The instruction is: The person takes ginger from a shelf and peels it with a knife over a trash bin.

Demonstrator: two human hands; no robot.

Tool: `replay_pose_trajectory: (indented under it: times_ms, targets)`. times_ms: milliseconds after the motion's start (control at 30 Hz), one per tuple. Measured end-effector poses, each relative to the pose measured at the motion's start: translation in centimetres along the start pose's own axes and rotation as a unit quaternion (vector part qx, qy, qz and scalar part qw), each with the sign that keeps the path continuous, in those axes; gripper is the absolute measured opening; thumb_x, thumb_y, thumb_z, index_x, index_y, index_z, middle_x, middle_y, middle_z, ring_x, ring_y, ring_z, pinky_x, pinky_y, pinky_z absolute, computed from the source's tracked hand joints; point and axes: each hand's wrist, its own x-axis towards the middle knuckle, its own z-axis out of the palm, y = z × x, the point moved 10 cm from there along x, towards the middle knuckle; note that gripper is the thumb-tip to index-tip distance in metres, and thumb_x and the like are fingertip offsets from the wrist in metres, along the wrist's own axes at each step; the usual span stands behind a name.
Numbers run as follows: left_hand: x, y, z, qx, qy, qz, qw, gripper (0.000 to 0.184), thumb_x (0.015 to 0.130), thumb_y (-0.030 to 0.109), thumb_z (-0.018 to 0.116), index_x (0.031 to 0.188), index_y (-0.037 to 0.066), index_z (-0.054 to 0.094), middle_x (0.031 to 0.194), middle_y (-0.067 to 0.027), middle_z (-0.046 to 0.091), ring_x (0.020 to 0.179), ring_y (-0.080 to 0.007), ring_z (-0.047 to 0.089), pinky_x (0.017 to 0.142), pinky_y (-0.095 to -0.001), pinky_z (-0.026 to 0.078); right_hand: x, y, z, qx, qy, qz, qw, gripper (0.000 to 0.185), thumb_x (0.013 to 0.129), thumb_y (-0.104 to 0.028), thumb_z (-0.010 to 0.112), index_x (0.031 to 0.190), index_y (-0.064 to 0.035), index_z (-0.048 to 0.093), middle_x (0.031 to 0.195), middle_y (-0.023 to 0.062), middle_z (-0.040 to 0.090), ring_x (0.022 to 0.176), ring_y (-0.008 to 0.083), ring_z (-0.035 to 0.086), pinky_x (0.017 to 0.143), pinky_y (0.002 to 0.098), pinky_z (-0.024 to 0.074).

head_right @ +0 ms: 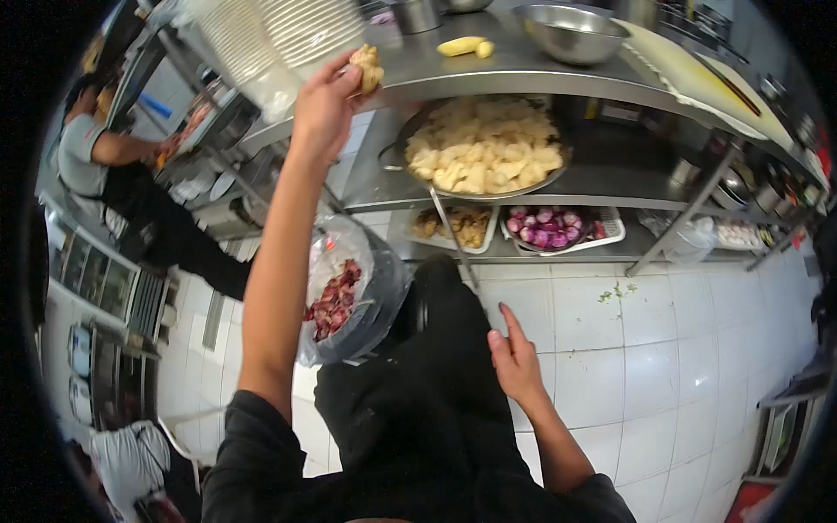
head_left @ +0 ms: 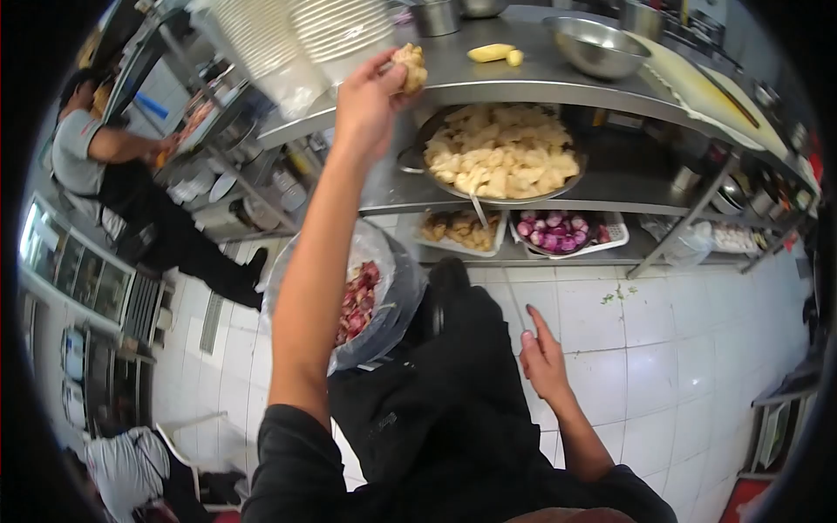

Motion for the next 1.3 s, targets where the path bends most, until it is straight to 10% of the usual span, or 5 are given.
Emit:
replay_pose_trajectory:
  times_ms: [133,233,600,1300]
  targets:
    - [-10.1,-0.6,-5.0,-0.179,0.068,-0.017,0.981,0.033,0.098,0.007,0.049,0.127,-0.008,0.048,0.115,-0.0144,0.061,0.103,-0.0223,0.060,0.091,-0.0363,0.049,1.1,-4.4,1.6,-0.086,-0.018,-0.120,0.989,0.056,0.098,-0.028,0.051,0.145,0.0002,0.038,0.056,0.0032,0.042,0.052,0.0112,0.040,0.052,0.0270,0.0334]
    - [-15.6,-2.8,-9.6,-0.246,0.152,-0.023,0.957,0.028,0.099,0.014,0.048,0.120,-0.005,0.051,0.104,-0.0119,0.062,0.085,-0.0178,0.059,0.072,-0.0295,0.047,1.7,-8.3,4.7,-0.130,-0.064,-0.180,0.973,0.057,0.097,-0.029,0.052,0.144,0.0005,0.038,0.055,0.0057,0.041,0.049,0.0140,0.041,0.051,0.0283,0.0337]
    - [-29.0,-4.5,-16.8,-0.229,0.470,-0.076,0.849,0.027,0.098,0.029,0.049,0.110,0.005,0.054,0.079,-0.0079,0.059,0.067,-0.0179,0.055,0.060,-0.0320,0.047,1.0,-12.3,16.8,-0.237,-0.225,-0.272,0.905,0.059,0.095,-0.032,0.058,0.142,-0.0008,0.041,0.068,0.0182,0.065,0.063,0.0360,0.067,0.058,0.0392,0.0503]
    - [-32.6,-6.1,-18.9,-0.220,0.533,-0.056,0.815,0.019,0.098,0.020,0.039,0.095,0.007,0.052,0.075,-0.0061,0.057,0.061,-0.0160,0.054,0.048,-0.0294,0.037,2.2,-11.3,20.9,-0.368,-0.274,-0.336,0.823,0.059,0.097,-0.036,0.054,0.144,-0.0053,0.039,0.069,0.0208,0.065,0.063,0.0399,0.064,0.057,0.0474,0.0475]
